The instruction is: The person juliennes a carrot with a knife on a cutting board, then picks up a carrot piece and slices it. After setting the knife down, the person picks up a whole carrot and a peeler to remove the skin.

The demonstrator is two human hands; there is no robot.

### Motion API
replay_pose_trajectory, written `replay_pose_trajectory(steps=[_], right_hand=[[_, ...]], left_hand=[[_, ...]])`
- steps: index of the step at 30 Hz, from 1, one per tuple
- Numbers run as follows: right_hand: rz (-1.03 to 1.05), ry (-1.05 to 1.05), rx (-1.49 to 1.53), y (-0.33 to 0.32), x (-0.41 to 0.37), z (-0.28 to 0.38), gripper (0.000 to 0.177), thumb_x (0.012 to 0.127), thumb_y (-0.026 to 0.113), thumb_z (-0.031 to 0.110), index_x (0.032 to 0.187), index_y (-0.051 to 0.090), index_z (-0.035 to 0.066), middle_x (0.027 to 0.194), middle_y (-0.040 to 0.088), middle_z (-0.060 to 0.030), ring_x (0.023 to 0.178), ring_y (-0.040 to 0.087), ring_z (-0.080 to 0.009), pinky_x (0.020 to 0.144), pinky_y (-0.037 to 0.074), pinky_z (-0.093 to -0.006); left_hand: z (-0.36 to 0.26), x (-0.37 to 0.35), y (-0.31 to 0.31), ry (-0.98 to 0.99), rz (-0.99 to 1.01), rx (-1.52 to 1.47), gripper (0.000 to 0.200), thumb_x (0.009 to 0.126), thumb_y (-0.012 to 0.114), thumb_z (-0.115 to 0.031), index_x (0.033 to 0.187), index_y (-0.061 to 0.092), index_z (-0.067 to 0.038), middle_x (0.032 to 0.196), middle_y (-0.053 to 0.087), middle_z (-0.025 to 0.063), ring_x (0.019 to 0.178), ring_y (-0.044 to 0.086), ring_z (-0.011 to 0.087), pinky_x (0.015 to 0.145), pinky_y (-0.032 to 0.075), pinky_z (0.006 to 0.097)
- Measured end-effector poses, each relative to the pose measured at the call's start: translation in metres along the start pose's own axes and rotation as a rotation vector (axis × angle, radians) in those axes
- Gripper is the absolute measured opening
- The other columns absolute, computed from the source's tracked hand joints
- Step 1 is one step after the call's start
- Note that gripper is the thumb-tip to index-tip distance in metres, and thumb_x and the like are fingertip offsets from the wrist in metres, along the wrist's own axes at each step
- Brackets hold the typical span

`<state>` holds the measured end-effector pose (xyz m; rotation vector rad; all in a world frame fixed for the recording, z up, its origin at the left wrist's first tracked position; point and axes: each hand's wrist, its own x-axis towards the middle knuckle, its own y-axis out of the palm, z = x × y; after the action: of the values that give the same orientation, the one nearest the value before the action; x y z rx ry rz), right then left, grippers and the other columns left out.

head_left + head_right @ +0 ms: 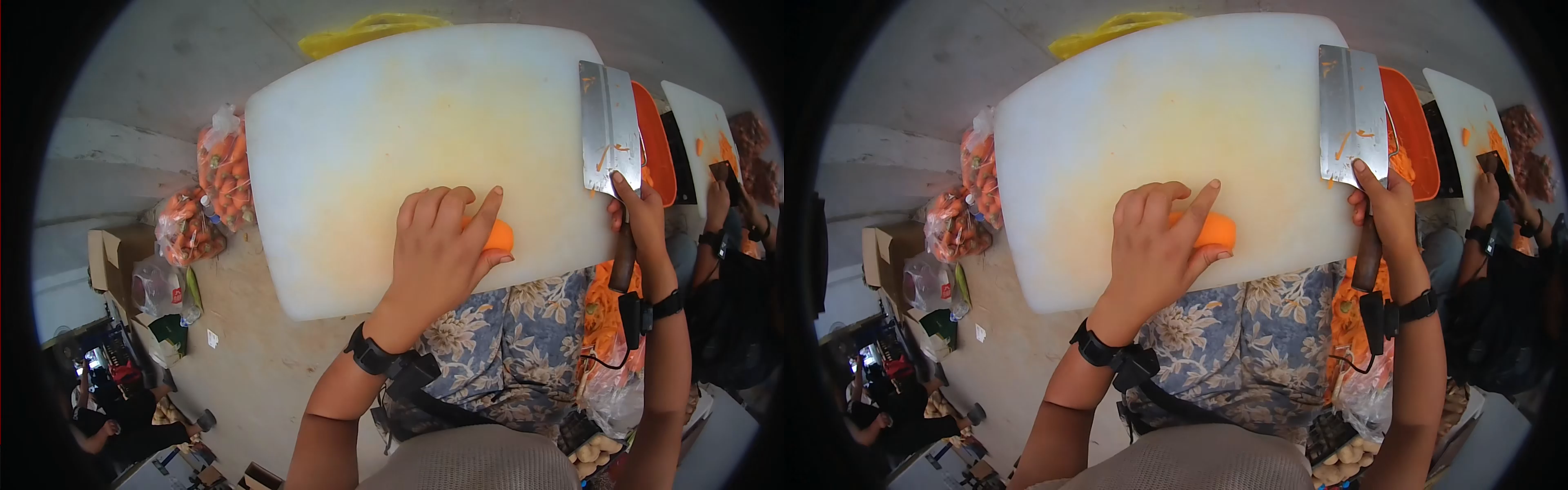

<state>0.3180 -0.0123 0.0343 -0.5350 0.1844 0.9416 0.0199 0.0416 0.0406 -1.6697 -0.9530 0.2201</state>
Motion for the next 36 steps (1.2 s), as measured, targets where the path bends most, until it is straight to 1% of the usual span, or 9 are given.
replay_pose_trajectory(steps=[7,13,17,18,21,26,29,31,36], right_hand=[[0.006,0.001,-0.009,-0.002,-0.004,0.001,0.025,0.092,0.067,0.026,0.096,0.061,0.003,0.061,0.058,-0.0024,0.041,0.048,-0.0071,0.041,0.04,-0.0212],[0.157,-0.039,-0.153,-0.004,-0.031,0.031,0.022,0.088,0.072,0.021,0.093,0.061,0.002,0.062,0.059,-0.0009,0.043,0.049,-0.0066,0.042,0.039,-0.0237],[0.234,-0.762,-0.946,0.012,-0.069,0.054,0.01,0.081,0.07,0.006,0.087,0.063,0.002,0.065,0.058,-0.0099,0.056,0.058,-0.0263,0.052,0.045,-0.034],[0.285,-0.787,-0.96,0.018,-0.08,0.06,0.017,0.075,0.069,0.0,0.09,0.065,0.005,0.07,0.058,-0.0125,0.06,0.058,-0.0326,0.054,0.047,-0.0362],[0.398,-0.901,-1.02,0.028,-0.093,0.06,0.042,0.06,0.067,-0.003,0.101,0.066,0.007,0.072,0.057,-0.0079,0.057,0.058,-0.0258,0.052,0.047,-0.0353],[0.466,-0.902,-1.185,0.038,-0.095,0.056,0.058,0.061,0.064,-0.002,0.117,0.066,0.01,0.065,0.052,-0.0052,0.05,0.053,-0.0211,0.047,0.044,-0.0338],[0.533,-0.908,-1.221,0.031,-0.096,0.059,0.064,0.06,0.062,-0.001,0.124,0.064,0.009,0.061,0.047,-0.004,0.046,0.048,-0.02,0.044,0.041,-0.0339],[0.563,-0.918,-1.169,0.024,-0.099,0.061,0.066,0.059,0.062,0.0,0.125,0.063,0.008,0.059,0.044,-0.0035,0.044,0.045,-0.0197,0.043,0.04,-0.034],[0.643,-0.874,-1.166,0.01,-0.107,0.067,0.075,0.051,0.06,0.002,0.126,0.062,0.002,0.058,0.041,-0.0029,0.045,0.044,-0.0194,0.044,0.039,-0.0338]], left_hand=[[0.007,-0.023,0.009,-0.023,-0.105,-0.163,0.033,0.073,0.075,-0.022,0.105,0.072,-0.012,0.1,0.062,0.0028,0.099,0.055,0.0231,0.09,0.042,0.0416],[0.008,-0.032,0.011,0.051,-0.135,-0.093,0.033,0.071,0.076,-0.019,0.104,0.072,-0.011,0.102,0.063,0.0033,0.099,0.055,0.0224,0.084,0.045,0.0403],[-0.001,-0.036,0.014,-0.006,-0.155,-0.205,0.032,0.072,0.075,-0.018,0.103,0.072,-0.009,0.104,0.063,0.003,0.099,0.055,0.0232,0.084,0.045,0.04],[-0.003,-0.037,0.016,-0.014,-0.185,-0.178,0.029,0.073,0.073,-0.016,0.101,0.071,-0.009,0.104,0.063,0.0026,0.101,0.055,0.0223,0.084,0.046,0.04],[-0.01,-0.048,0.021,-0.045,-0.214,-0.136,0.023,0.074,0.07,-0.014,0.097,0.071,-0.01,0.103,0.063,0.0017,0.103,0.054,0.0215,0.085,0.046,0.0395],[-0.019,-0.053,0.022,-0.113,-0.182,-0.075,0.019,0.073,0.07,-0.015,0.093,0.072,-0.015,0.101,0.063,0.0007,0.103,0.053,0.0215,0.088,0.043,0.0384],[-0.019,-0.063,0.025,-0.118,-0.096,-0.226,0.018,0.078,0.067,-0.015,0.095,0.071,-0.015,0.104,0.065,0.0021,0.101,0.057,0.0232,0.088,0.045,0.039],[-0.02,-0.069,0.025,-0.329,0.093,-0.695,0.019,0.081,0.065,-0.015,0.099,0.071,-0.013,0.107,0.066,0.0047,0.1,0.061,0.0245,0.086,0.048,0.0386],[-0.027,-0.085,0.038,-0.356,0.121,-0.819,0.023,0.082,0.063,-0.014,0.103,0.07,-0.011,0.108,0.067,0.0065,0.099,0.064,0.0246,0.084,0.051,0.0382]])
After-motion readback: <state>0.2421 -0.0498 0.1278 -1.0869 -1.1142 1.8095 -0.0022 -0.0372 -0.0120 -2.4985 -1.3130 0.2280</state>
